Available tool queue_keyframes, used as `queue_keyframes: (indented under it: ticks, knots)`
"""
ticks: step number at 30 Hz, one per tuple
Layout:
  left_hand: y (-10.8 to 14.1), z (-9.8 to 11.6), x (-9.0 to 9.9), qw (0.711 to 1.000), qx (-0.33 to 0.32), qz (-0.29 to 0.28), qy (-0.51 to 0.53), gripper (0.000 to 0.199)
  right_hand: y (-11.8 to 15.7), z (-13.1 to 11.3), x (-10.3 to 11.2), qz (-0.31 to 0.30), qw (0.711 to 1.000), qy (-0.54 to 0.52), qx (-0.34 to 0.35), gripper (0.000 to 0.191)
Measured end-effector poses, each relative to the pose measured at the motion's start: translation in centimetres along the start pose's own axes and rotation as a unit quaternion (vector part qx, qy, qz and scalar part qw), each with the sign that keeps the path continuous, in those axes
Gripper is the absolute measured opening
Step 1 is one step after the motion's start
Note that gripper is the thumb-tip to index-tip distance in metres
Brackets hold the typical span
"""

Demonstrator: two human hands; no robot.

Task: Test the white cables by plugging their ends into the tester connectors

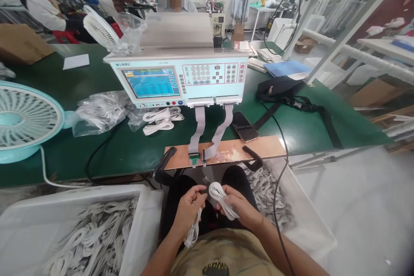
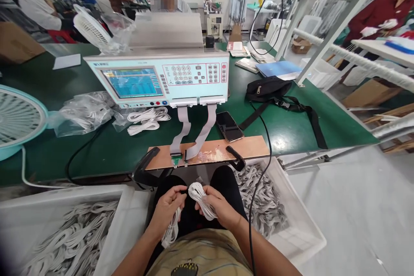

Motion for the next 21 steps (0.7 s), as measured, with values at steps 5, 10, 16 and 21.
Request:
queue_keyframes:
  ticks: [5,10,16,21]
  knots:
    - [2.1,4.4,-0.8,0.981,-0.149,-0.057,-0.107,0.036,0.0,0.3,-1.1,-0.076,0.995,0.046,-0.044,0.028]
    - [2.7,6.1,-1.5,0.966,-0.146,-0.118,-0.176,0.014,0.1,0.1,-1.6,-0.152,0.972,0.172,-0.043,0.029]
    - [0.8,5.0,0.1,0.987,-0.084,0.004,-0.135,0.015,-1.2,-3.7,-3.3,-0.119,0.838,0.482,0.229,0.008]
    - [-0.6,4.8,0.7,0.995,-0.055,0.006,-0.086,0.020,-3.2,-4.2,-3.1,-0.037,0.829,0.476,0.292,0.017]
Point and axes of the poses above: each hand's wrist, its own y-axis away from the middle knuckle, its own x-axis out of the back of the hand, z = x × y, the point moved 7 cm from there along -y, towards the middle knuckle, and after that the axes turned 15 degrees about x, right-handed, at the moved point
